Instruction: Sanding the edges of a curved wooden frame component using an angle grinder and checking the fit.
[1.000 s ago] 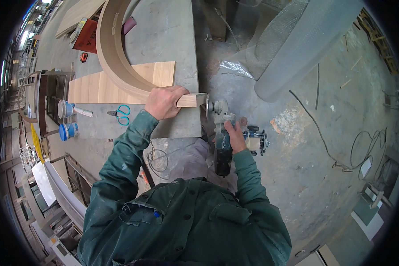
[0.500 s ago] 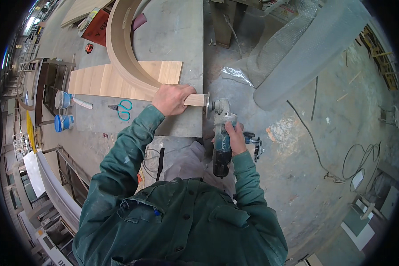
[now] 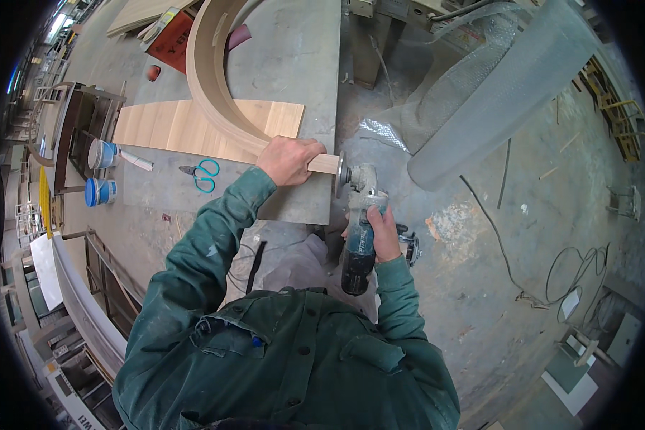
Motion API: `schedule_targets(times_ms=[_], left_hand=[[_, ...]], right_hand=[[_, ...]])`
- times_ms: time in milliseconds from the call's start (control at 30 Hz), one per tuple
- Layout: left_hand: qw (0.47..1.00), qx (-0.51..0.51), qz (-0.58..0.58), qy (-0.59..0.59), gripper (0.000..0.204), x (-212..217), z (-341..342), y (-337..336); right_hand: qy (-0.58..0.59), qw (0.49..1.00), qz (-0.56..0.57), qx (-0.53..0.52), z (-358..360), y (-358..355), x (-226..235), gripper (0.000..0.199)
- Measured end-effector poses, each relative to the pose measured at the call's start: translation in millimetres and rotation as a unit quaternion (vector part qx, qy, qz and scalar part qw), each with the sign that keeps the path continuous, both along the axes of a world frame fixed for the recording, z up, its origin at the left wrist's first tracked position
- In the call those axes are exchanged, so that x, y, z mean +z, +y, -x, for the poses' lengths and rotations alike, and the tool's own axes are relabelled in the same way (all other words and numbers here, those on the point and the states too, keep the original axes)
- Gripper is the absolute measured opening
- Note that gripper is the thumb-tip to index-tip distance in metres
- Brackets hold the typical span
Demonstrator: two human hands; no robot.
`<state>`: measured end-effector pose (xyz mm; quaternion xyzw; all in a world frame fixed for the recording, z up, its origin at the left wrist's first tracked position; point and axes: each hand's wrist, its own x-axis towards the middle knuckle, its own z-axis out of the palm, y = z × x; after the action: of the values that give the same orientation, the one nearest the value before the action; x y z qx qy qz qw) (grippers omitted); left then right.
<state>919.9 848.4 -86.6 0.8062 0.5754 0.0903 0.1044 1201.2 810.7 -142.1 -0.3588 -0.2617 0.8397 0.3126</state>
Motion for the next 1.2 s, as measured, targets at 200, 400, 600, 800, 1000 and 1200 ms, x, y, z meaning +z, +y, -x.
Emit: schedule_targets(times_ms=[200,400,600,800,1000,1200], left_hand=[[1.000,-0.006,-0.002,0.000,0.023,-1,1,0],[1.000,-0.004,-0.002,0.004,0.021,-1,1,0],[1.000,-0.001,-0.001,-0.013,0.018,-3,0,1],[1.000,-0.001,0.011,-0.013,0.019,-4,1,1],[1.000,0.004,0.017,-0.008,0.022,-1,0,3],[1.000,0.007,0.016,-0.025,0.025,0,0,3]], right_hand=[[-0.009,1.000,-0.009,0.004,-1,-1,3,0.043],[-0.010,1.000,0.004,0.008,-1,-2,-10,0.041],[-0.031,0.998,0.048,-0.002,-1,-3,-44,0.039],[-0.064,0.995,0.081,-0.004,0,-3,-73,0.041],[-0.076,0.992,0.096,0.002,-6,-1,-93,0.043],[-0.077,0.988,0.132,-0.025,-21,-17,-96,0.044]])
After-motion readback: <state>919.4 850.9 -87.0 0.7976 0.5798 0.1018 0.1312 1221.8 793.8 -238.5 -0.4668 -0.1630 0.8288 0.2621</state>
